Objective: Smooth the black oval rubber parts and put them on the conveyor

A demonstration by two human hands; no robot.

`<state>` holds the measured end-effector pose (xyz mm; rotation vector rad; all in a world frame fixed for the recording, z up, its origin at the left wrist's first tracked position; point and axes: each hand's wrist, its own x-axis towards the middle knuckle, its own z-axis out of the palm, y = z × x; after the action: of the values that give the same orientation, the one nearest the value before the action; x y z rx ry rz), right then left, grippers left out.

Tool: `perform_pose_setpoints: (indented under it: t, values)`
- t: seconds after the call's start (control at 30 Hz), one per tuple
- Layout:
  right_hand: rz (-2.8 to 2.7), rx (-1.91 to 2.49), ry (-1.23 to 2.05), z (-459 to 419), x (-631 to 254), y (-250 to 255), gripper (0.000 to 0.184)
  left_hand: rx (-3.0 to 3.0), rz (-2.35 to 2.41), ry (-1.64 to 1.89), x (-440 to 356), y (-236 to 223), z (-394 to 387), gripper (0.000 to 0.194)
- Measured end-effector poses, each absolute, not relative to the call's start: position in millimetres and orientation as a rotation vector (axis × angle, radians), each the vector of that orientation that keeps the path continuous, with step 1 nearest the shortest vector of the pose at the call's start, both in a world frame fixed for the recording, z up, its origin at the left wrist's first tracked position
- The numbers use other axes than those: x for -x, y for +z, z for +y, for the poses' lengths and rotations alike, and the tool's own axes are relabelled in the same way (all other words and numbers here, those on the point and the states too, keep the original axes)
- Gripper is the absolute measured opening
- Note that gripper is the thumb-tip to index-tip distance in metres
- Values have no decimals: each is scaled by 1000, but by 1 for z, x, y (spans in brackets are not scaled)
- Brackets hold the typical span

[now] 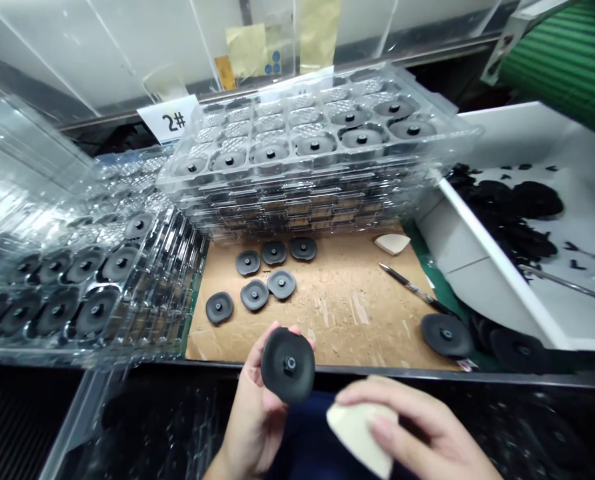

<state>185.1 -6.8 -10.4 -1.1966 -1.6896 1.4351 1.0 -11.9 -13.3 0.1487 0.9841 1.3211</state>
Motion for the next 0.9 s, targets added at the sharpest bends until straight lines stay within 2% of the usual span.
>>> perform_pose_setpoints:
  t: [0.17,0.3,0.4,0.53,0.7,0.8,0.9]
  values:
    - [-1533,1420,1239,-3,-186,-10,19,-124,952,1252,-11,-5,-12,60]
    - [-1702,1218,909,3,-157,7,28,-165,935,1223,-11,-11,-16,65]
    - [-1908,987,721,6,-135,13,34,-192,905,1197,-3,-22,-21,60]
    - [-2081,930,922,15,-126,18,25,-165,918,1198,3,-31,-24,57]
    - [-2012,962,563,17,-122,19,30,-150,856,1120,-3,-24,-23,55]
    - [-2121,890,672,9,-135,18,27,-153,821,1136,0,-19,-21,53]
    - [-2191,1068,754,4,-153,19,28,-137,792,1113,3,-18,-21,59]
